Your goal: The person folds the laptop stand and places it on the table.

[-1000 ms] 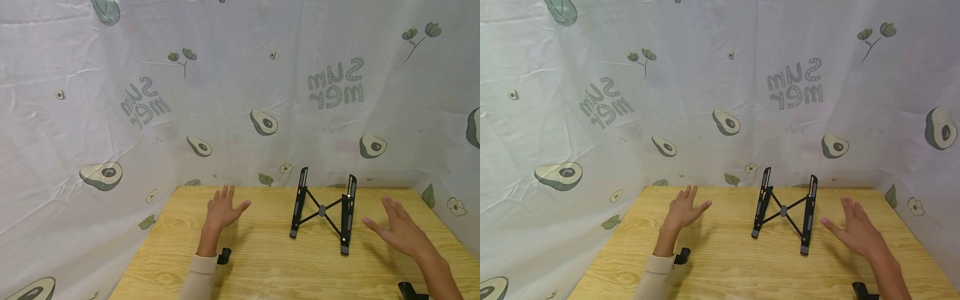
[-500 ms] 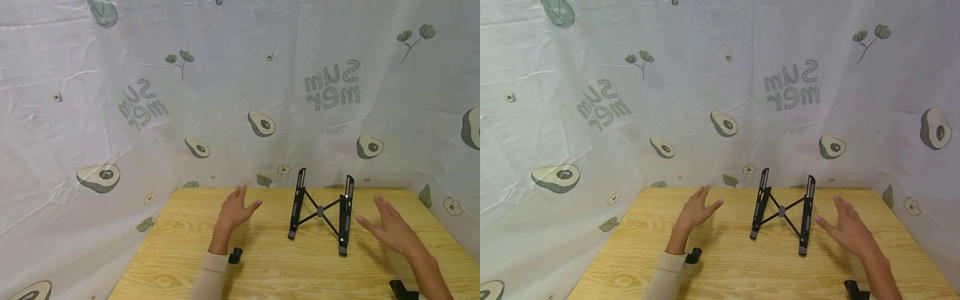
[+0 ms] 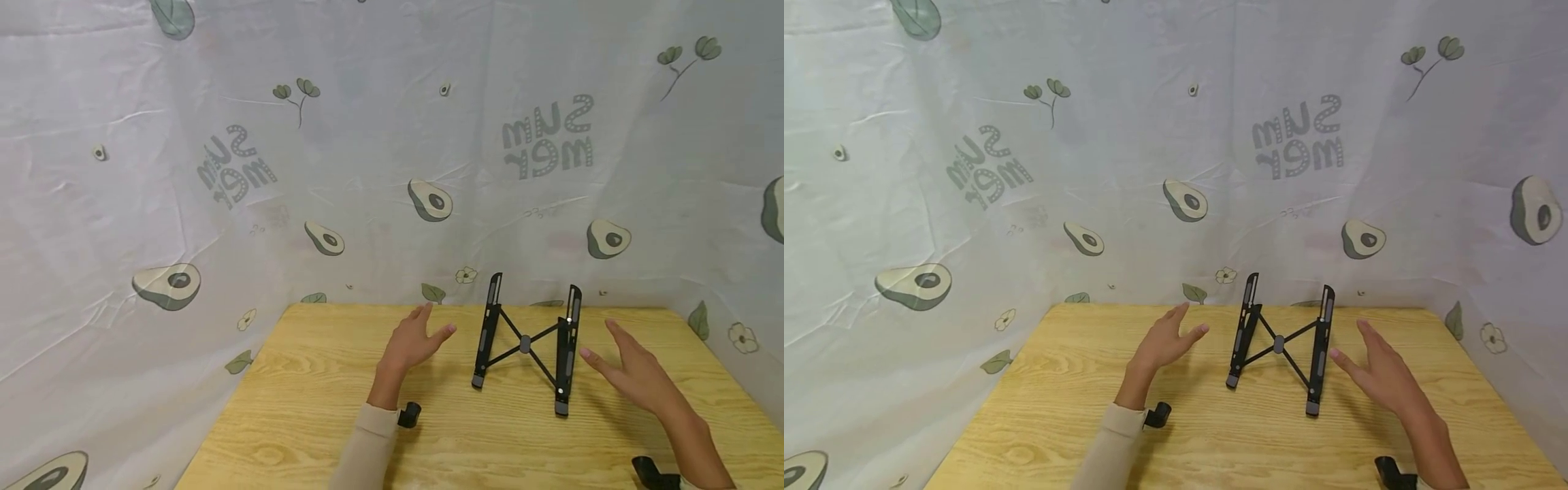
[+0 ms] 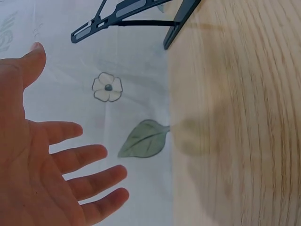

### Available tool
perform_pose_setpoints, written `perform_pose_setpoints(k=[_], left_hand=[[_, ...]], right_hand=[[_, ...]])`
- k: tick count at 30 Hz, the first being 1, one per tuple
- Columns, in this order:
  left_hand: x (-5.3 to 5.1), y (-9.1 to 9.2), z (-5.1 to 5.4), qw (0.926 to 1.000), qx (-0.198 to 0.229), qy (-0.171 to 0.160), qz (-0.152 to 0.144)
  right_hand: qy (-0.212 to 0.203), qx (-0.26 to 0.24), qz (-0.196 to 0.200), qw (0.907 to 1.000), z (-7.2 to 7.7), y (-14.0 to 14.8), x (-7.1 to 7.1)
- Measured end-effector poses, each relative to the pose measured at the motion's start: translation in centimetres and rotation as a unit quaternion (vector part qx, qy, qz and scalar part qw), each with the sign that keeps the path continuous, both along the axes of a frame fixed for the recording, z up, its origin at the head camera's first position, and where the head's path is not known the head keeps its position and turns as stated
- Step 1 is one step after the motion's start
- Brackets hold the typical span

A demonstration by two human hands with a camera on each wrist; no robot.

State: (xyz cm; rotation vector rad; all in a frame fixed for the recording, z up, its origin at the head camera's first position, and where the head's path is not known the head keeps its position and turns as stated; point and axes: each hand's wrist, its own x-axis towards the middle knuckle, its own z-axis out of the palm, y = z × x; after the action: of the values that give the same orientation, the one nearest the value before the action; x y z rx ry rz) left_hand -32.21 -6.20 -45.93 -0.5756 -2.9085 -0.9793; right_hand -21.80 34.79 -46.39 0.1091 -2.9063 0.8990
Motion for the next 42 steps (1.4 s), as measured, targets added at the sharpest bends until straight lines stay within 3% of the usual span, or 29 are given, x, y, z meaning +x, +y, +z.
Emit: perform_pose_setpoints(k=[17,27,42], left_hand=[[0.2,1.2,-0.2,0.9999,0.003,-0.013,-0.007],[0.0,3.3,-0.3,0.9994,0.018,-0.019,-0.024],[-0.2,6.5,-1.5,0.9987,0.027,-0.004,-0.043]], right_hand=[[0.02,0.002,0.004,0.9998,0.1,-0.8,-0.5],[0.04,-0.007,0.008,0.9991,-0.3,-1.6,-0.7],[0.099,-0.064,0.004,0.993,-1.2,-2.4,-1.2]])
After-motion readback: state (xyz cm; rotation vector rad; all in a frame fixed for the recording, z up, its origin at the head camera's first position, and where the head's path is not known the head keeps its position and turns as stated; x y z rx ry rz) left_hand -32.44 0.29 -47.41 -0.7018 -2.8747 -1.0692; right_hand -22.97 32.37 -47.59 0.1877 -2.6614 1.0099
